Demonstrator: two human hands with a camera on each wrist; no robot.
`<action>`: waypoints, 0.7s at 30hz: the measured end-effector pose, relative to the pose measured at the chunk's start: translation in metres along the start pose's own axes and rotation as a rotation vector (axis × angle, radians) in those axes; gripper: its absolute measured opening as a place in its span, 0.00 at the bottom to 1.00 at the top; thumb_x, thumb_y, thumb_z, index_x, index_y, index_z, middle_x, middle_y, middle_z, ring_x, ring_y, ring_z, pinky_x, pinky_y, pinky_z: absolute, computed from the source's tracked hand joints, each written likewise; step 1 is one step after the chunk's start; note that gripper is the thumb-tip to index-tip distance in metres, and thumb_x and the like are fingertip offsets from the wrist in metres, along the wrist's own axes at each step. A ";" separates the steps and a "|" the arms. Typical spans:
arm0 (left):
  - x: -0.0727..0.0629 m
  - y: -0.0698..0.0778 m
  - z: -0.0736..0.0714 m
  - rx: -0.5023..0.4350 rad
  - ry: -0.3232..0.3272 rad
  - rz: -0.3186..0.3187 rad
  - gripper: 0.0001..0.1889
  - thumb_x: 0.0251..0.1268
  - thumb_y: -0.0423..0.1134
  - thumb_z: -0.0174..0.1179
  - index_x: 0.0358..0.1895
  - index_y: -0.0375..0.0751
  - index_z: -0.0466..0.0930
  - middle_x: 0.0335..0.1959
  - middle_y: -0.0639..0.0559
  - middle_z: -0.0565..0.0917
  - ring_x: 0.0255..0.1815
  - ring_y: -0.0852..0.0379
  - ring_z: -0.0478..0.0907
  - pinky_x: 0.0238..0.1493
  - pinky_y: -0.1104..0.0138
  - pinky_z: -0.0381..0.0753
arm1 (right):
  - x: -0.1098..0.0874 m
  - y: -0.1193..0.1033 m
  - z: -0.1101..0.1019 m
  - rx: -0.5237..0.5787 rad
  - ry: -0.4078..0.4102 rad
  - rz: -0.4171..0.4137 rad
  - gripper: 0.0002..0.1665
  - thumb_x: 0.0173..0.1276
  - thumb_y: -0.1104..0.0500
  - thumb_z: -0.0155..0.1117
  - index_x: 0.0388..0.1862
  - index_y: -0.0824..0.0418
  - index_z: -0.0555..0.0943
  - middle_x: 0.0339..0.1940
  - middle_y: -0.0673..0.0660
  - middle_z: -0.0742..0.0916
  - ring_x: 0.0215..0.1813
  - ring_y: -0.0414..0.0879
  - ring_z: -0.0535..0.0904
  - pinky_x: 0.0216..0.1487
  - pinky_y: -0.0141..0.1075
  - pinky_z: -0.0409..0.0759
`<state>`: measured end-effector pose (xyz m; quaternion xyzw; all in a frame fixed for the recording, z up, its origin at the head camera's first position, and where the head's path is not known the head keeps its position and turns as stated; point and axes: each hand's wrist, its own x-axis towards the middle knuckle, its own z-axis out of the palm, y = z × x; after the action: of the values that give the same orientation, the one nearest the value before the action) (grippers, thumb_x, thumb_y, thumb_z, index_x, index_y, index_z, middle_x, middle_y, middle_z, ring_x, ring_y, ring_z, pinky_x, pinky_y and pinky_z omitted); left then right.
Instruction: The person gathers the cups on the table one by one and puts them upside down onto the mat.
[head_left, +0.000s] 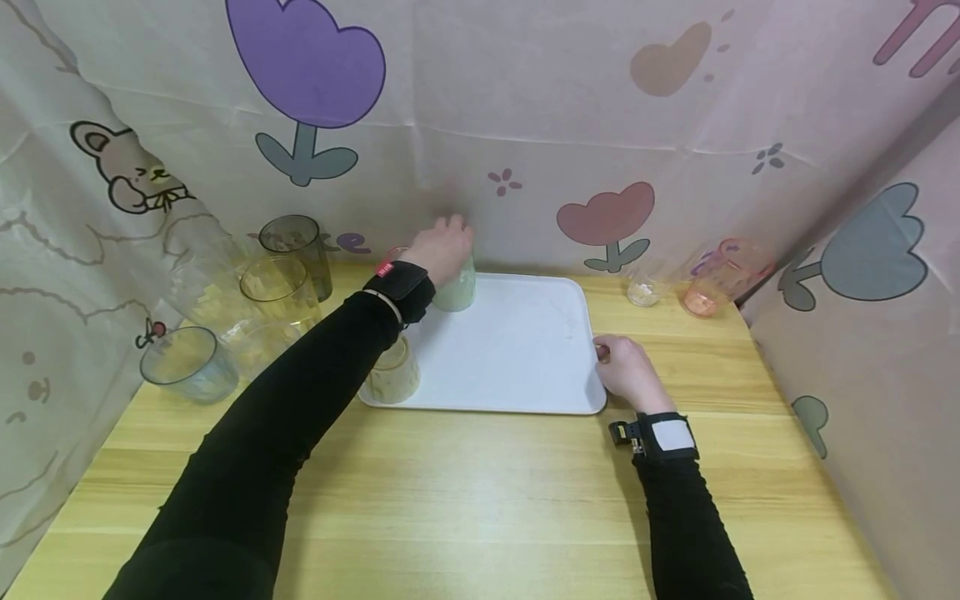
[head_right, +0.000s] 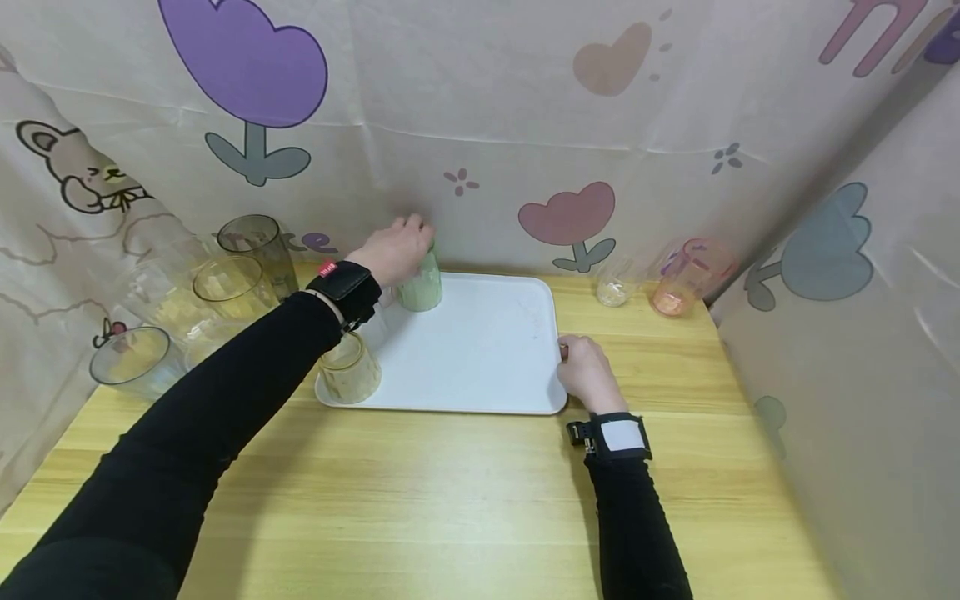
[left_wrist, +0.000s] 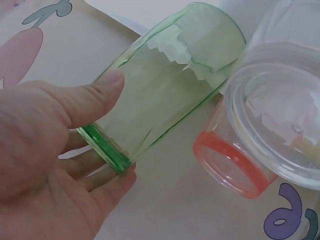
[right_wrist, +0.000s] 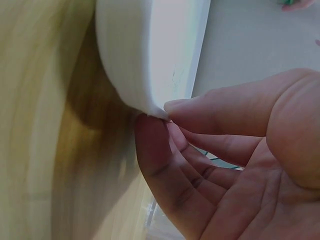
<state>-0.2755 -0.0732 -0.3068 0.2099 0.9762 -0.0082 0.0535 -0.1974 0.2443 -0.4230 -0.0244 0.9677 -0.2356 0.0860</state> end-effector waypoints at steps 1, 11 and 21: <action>0.001 0.000 0.001 0.001 0.002 -0.001 0.32 0.68 0.31 0.67 0.72 0.31 0.66 0.67 0.34 0.71 0.65 0.39 0.71 0.70 0.49 0.81 | 0.000 0.000 0.000 0.002 -0.002 0.001 0.32 0.63 0.73 0.51 0.68 0.75 0.75 0.59 0.74 0.85 0.60 0.65 0.81 0.66 0.60 0.79; 0.001 0.000 -0.001 0.017 0.014 -0.010 0.31 0.69 0.34 0.67 0.71 0.31 0.66 0.65 0.34 0.72 0.64 0.40 0.72 0.68 0.49 0.82 | 0.000 -0.003 0.000 0.011 -0.018 0.024 0.33 0.62 0.73 0.52 0.69 0.74 0.74 0.59 0.73 0.85 0.59 0.64 0.81 0.64 0.59 0.80; -0.018 0.010 -0.026 -0.098 0.169 0.070 0.36 0.67 0.38 0.69 0.74 0.32 0.63 0.71 0.35 0.69 0.70 0.42 0.72 0.69 0.54 0.81 | -0.001 -0.001 -0.003 0.017 -0.042 0.038 0.33 0.65 0.72 0.53 0.71 0.74 0.72 0.61 0.74 0.83 0.58 0.63 0.80 0.62 0.57 0.81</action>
<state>-0.2578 -0.0703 -0.2789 0.2408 0.9686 0.0592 -0.0187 -0.1971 0.2444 -0.4197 -0.0102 0.9640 -0.2413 0.1109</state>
